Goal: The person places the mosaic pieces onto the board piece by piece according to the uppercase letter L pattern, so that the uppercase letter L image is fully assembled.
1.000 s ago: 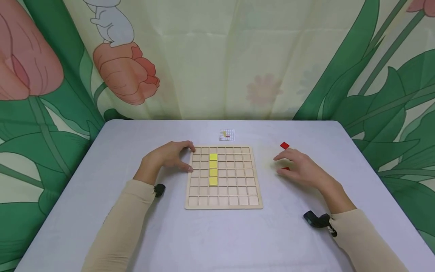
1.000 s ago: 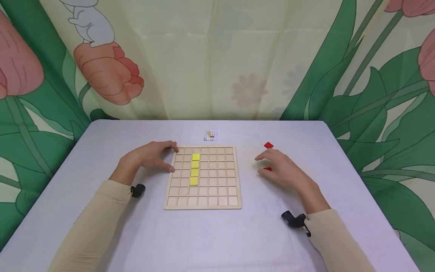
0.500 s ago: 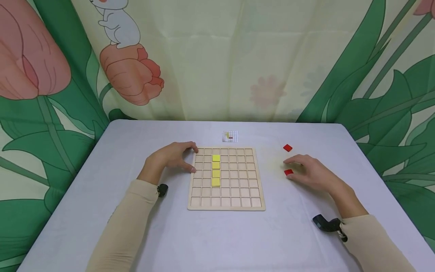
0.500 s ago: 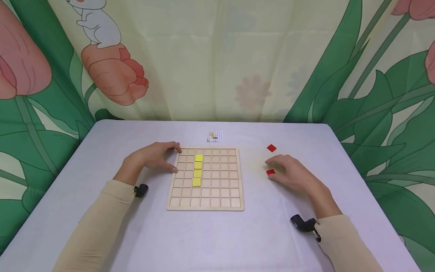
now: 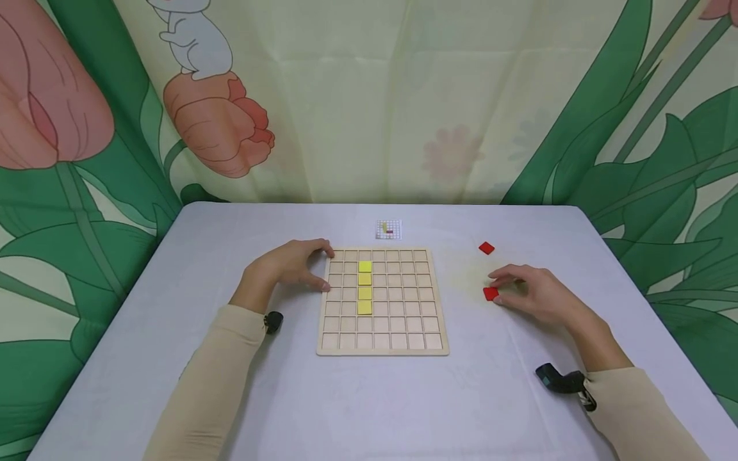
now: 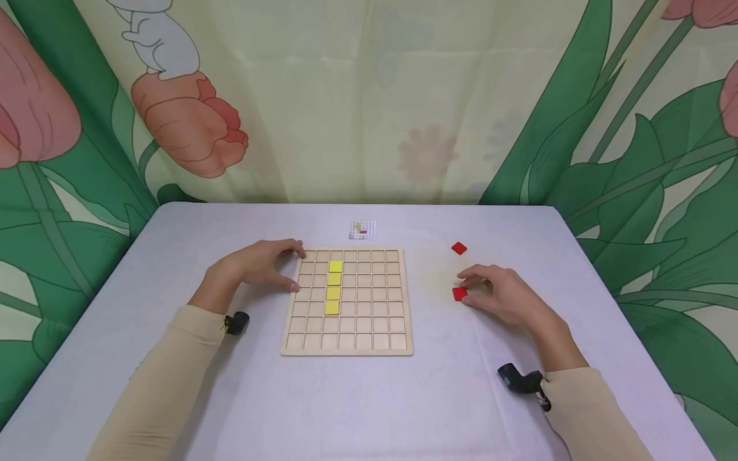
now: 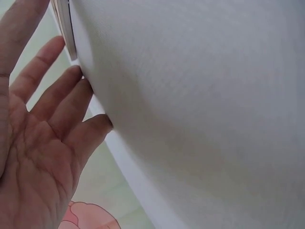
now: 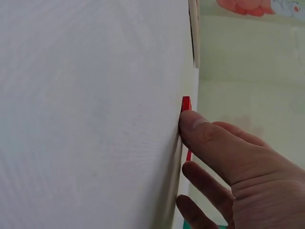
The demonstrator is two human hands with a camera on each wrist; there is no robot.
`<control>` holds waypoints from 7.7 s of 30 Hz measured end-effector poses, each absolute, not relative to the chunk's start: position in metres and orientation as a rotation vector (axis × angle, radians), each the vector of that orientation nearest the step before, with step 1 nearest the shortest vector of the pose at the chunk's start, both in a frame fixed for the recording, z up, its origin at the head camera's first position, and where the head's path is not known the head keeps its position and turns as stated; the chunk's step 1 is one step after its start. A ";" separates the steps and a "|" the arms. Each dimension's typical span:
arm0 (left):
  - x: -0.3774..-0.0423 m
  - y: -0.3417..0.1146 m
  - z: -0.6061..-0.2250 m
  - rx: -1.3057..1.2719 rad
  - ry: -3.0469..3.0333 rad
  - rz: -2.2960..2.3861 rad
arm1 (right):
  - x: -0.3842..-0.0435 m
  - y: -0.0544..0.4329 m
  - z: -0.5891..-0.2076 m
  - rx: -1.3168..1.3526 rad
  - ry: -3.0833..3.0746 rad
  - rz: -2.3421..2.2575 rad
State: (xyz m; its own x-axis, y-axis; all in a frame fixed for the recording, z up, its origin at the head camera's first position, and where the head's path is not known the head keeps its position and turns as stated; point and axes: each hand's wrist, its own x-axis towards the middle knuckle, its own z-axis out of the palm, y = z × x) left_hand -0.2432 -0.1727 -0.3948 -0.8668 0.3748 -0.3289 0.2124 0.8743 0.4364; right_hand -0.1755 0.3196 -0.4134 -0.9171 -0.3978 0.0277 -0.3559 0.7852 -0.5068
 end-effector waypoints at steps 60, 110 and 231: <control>-0.244 -0.173 -0.398 0.422 2.644 0.535 | -0.198 0.230 -0.406 -1.141 2.839 -1.109; -0.246 -0.173 -0.399 0.421 2.643 0.510 | -0.192 0.138 -0.418 -1.193 2.545 -1.000; -0.243 -0.176 -0.397 0.421 2.648 0.527 | -0.252 0.299 -0.415 -0.329 2.995 -0.628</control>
